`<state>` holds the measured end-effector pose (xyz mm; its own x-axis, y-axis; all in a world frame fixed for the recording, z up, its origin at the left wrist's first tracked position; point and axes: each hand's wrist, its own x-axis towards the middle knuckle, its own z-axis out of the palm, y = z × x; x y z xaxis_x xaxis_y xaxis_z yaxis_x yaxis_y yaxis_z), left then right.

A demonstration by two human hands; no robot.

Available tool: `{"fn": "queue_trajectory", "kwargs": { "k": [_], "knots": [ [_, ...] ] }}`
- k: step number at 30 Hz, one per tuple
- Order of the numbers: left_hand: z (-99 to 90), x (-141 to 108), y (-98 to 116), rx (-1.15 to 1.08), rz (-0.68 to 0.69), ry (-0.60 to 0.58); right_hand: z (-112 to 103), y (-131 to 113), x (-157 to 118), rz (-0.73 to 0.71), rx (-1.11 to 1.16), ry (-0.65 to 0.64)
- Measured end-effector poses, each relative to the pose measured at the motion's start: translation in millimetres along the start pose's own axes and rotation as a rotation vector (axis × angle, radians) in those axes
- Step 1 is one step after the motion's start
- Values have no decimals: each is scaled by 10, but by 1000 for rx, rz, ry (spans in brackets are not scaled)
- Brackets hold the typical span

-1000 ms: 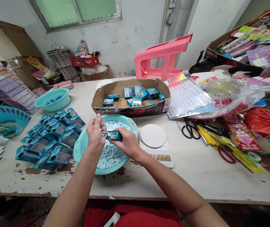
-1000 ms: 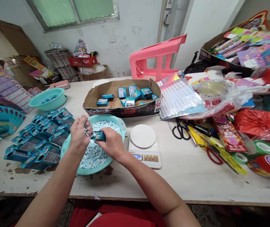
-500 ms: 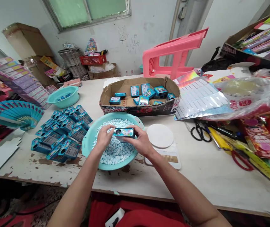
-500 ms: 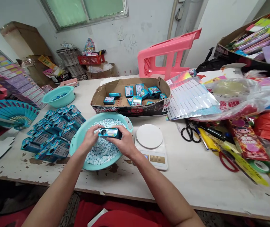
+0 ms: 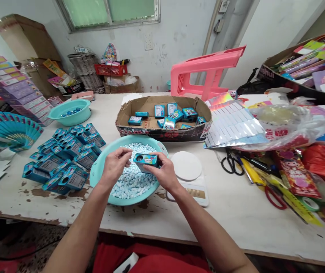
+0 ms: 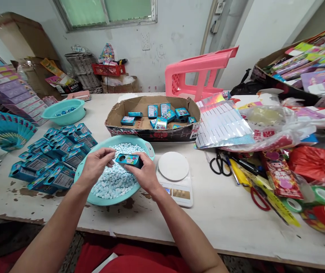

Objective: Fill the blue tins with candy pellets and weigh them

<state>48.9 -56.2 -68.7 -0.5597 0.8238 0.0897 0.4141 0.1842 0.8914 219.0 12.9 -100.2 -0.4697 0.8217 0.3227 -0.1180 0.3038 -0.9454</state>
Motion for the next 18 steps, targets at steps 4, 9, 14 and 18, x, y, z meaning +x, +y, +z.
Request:
{"fn": "queue_trajectory", "kwargs": {
  "k": [4,9,14,18],
  "knots": [
    [-156,11,-236,458,159,-107,-244,-108,27,27,179,115],
    [-221,-123,-562,852,105,-330,-814,-137,9,-41,103,356],
    [-166,-181,-629,924,110,-305,-1187,238,-110,22,-34,448],
    [-135,-173,-589,972,112,-284,-1226,545,-183,91,-54,428]
  ]
}}
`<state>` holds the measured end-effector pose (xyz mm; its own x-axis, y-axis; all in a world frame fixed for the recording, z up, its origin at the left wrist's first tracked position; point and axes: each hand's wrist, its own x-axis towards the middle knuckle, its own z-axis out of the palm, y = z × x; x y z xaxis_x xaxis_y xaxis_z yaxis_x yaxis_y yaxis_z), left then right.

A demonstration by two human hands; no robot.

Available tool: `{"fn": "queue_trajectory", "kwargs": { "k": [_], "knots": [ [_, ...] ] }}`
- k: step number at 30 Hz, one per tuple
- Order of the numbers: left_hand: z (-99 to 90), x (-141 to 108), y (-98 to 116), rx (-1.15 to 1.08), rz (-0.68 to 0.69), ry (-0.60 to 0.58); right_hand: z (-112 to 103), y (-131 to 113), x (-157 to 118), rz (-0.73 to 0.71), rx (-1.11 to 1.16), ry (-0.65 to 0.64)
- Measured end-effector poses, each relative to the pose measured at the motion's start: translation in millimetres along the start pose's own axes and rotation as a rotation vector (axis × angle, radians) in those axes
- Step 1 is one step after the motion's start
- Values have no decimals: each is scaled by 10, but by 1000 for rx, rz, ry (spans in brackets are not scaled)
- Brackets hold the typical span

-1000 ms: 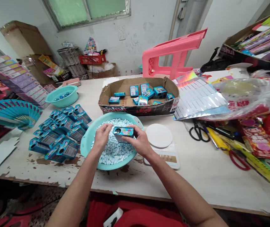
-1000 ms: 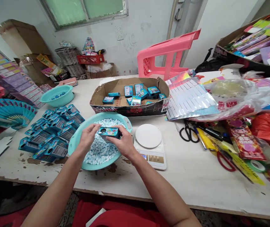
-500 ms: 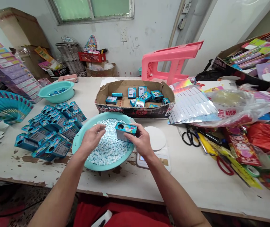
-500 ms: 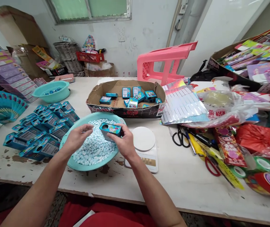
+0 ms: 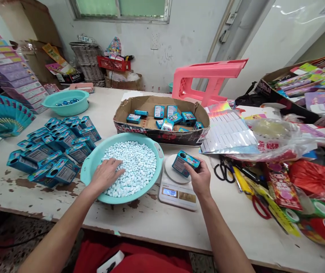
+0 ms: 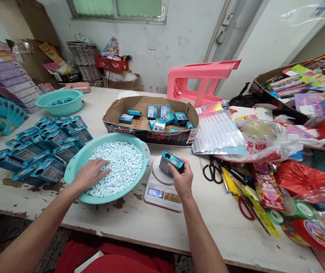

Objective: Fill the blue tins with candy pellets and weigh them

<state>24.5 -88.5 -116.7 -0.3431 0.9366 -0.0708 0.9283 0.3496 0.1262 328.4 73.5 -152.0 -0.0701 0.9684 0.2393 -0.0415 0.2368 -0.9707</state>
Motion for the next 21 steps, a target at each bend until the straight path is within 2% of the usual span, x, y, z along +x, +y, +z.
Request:
{"fn": "queue_trajectory", "kwargs": {
  "k": [4,10,13,16,21],
  "knots": [
    [10,-3,6,15,6,4,26,129,-26,6,-28,-29],
    [22,-18,11,31,16,17,-13,116,-40,-12,-50,-106],
    [10,-18,29,41,15,7,-77,102,-34,-47,-46,-98],
    [6,-17,41,68,8,-5,-171,91,-43,-87,-33,9],
    [19,-13,39,89,27,-4,-362,78,-126,-53,-18,267]
  ]
}}
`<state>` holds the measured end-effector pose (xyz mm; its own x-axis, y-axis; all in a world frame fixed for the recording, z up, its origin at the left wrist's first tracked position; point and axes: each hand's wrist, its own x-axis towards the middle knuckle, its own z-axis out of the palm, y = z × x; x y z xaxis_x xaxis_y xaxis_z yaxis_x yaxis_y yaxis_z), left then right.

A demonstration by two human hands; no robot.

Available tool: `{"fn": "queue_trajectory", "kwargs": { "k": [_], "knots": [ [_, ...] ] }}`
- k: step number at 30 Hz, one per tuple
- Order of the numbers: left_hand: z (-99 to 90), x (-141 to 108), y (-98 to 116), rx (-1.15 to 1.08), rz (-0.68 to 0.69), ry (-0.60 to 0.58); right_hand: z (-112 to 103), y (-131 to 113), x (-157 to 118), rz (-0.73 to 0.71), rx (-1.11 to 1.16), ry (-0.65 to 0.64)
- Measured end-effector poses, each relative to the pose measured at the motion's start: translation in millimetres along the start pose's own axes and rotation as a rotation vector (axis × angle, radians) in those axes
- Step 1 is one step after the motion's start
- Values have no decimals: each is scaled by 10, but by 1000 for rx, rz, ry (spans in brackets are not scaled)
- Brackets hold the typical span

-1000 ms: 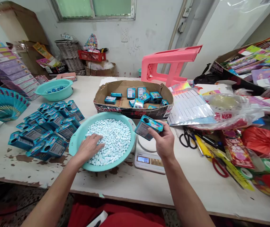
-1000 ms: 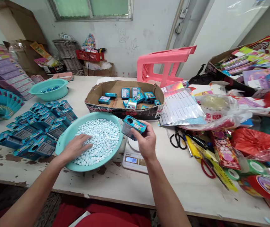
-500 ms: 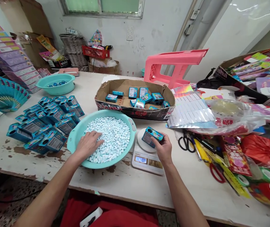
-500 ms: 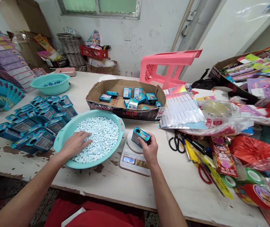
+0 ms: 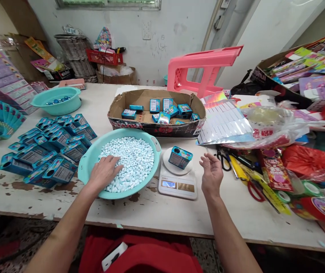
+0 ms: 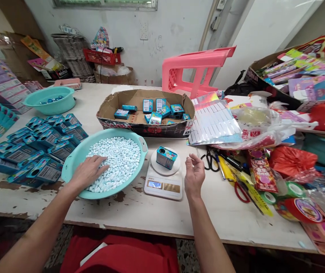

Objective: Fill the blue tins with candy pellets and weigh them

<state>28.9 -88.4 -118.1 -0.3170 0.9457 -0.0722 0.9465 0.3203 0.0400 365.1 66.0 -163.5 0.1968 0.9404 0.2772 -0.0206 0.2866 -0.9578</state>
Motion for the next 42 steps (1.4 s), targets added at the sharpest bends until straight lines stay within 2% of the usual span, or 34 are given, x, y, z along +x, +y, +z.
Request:
{"fn": "queue_trajectory", "kwargs": {
  "k": [5,10,42],
  "knots": [
    [-9,6,17,30,-1,4,-157,33,-49,59,0,35],
    [-9,6,26,38,-1,1,-215,117,-88,70,-38,39],
    [62,-2,-17,53,33,45,-226,159,-189,118,-41,17]
  ]
}}
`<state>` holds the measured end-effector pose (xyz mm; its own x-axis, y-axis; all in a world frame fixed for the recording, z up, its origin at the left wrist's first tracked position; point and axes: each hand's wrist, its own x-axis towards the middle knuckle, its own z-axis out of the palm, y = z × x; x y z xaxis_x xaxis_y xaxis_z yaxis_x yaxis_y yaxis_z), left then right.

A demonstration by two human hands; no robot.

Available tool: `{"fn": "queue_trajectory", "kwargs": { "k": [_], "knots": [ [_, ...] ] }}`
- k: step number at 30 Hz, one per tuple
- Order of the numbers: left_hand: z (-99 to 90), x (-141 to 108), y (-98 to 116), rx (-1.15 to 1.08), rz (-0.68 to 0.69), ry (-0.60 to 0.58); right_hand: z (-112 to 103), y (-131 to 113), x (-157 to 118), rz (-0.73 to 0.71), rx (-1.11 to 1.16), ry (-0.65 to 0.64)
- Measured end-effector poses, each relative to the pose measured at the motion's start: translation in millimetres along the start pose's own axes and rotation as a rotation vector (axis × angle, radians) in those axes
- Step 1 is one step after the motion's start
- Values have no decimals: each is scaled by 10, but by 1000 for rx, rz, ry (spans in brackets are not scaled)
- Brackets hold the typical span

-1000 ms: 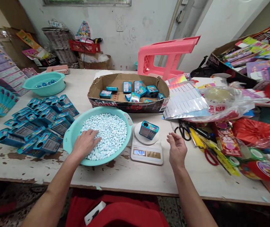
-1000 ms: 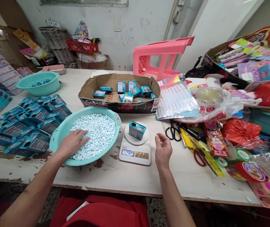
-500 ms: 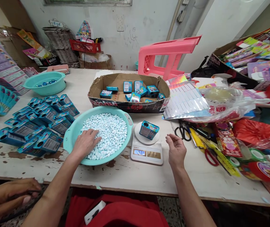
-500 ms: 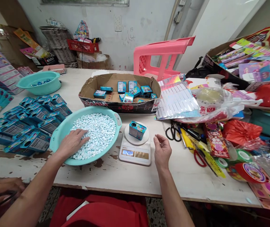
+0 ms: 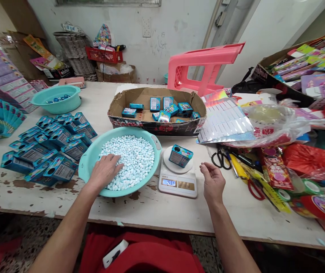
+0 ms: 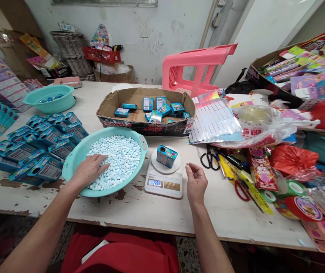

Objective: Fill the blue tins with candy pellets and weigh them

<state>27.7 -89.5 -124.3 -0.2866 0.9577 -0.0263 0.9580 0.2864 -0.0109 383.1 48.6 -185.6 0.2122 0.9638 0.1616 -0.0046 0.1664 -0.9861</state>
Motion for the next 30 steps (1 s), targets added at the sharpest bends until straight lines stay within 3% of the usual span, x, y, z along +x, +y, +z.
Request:
{"fn": "queue_trajectory", "kwargs": {
  "k": [16,27,30],
  "knots": [
    [-27,-18,15,-54,-31,-34,-34,-24,-88,11,23,-30],
    [-17,-36,2,-34,-22,-1,-308,-269,-168,-17,-20,0],
    [-9,-37,-1,-21,-16,-8,-419,-376,-235,8,-115,-91]
  ]
}}
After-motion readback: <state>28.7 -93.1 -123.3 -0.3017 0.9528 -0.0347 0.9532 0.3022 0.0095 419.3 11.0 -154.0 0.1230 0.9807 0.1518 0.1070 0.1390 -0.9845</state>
